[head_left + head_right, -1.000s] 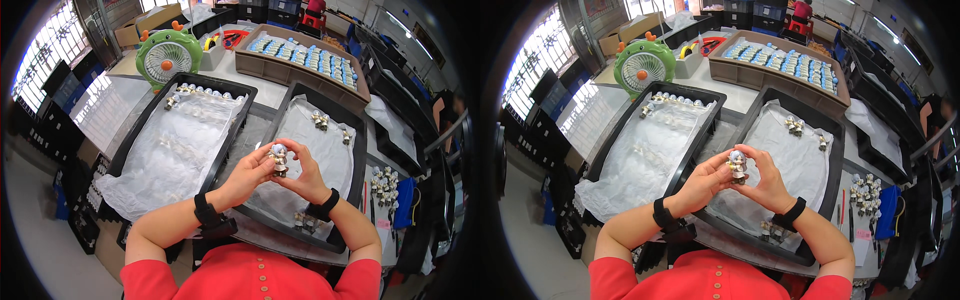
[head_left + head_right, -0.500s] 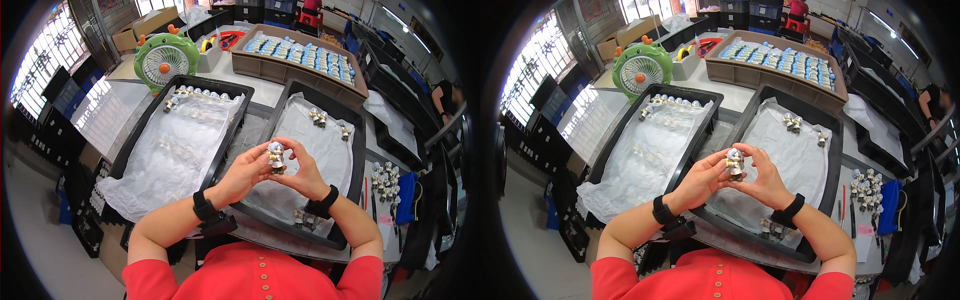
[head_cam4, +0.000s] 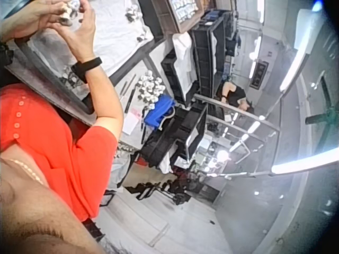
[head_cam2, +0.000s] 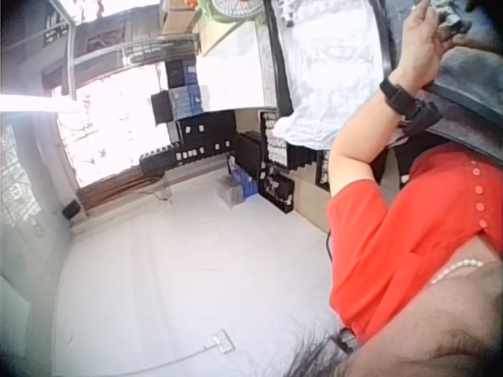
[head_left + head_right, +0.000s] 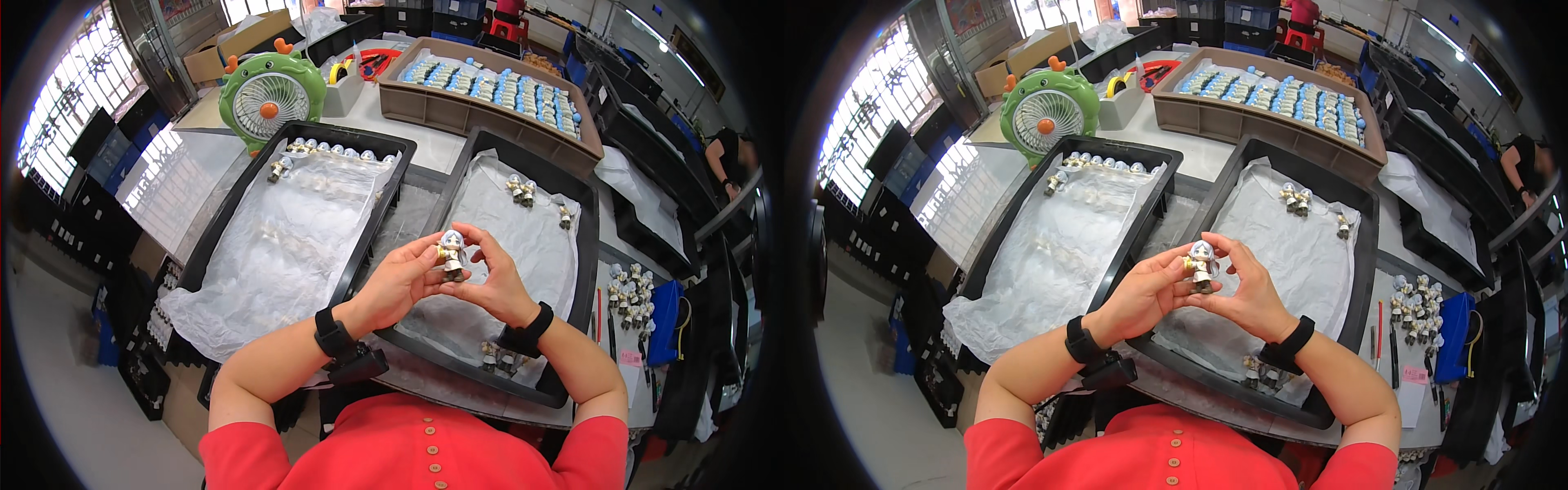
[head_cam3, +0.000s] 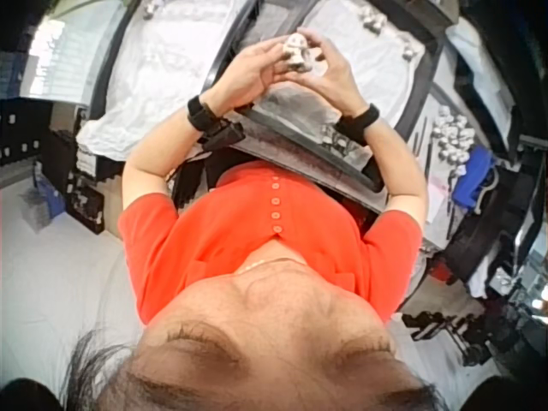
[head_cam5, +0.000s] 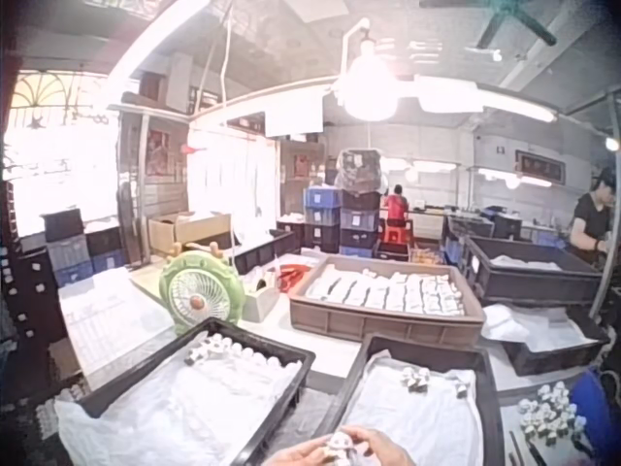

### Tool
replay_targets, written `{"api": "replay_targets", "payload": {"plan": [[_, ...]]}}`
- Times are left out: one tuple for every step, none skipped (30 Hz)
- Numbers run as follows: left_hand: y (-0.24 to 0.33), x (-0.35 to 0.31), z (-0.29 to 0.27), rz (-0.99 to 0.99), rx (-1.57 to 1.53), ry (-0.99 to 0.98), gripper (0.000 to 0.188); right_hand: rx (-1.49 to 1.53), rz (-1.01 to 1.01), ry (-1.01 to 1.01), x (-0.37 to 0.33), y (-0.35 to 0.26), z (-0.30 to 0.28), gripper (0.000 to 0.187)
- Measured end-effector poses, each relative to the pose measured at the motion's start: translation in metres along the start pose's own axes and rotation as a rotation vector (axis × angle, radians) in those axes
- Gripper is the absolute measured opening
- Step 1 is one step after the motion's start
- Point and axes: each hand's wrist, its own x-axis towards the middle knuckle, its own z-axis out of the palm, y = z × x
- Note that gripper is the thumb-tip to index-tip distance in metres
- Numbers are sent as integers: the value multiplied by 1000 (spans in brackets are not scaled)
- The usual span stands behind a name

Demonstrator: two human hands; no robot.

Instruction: The person picks up small cylindrical components from a tray, rotates them to inspect the ends, and places them into a second tray. The person repeats this process for several items, handling them one at a time.

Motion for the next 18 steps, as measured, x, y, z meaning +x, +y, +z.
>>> {"api": "replay_targets", "payload": {"plan": [[0,0,0,3,3,2,45,10,-3,2,0,0,0,76],[0,0,0,5,6,4,46,15,-3,0,0,0,0,76],[0,0,0,11,9,-1,46,21,-2,-3,1,0,0,76],[1,0,2,15,14,-5,46,27,-1,-4,1,-1,0,76],[1,-1,3,20,18,-9,47,35,1,-5,1,-1,0,76],[2,-1,4,22,16,-7,47,44,4,-6,1,-1,0,76],[3,-1,4,23,15,-5,47,53,6,-7,1,-1,-1,76],[3,-1,5,25,14,-2,47,65,10,-8,1,-1,-1,76],[3,-1,5,29,15,-7,47,78,13,-10,1,-1,-1,76],[3,-1,5,34,17,-11,47,90,16,-11,1,-1,-1,76],[2,-1,5,39,19,-15,47,64,4,-3,1,-2,-1,76],[1,-1,5,46,42,6,46,38,-7,6,1,-5,-3,76],[0,-2,5,51,65,26,45,11,-18,15,1,-7,-4,76],[-2,-2,6,57,87,47,45,-46,-90,34,1,-9,-4,76],[-3,-3,7,58,128,66,44,-103,-162,53,1,-11,-4,77],[-5,-3,8,60,168,87,43,-160,-234,71,2,-13,-4,77],[-6,-3,9,62,209,108,42,-179,-252,90,2,-16,-3,77],[-7,-4,7,43,219,91,41,-199,-270,108,1,-19,-1,78]]}}
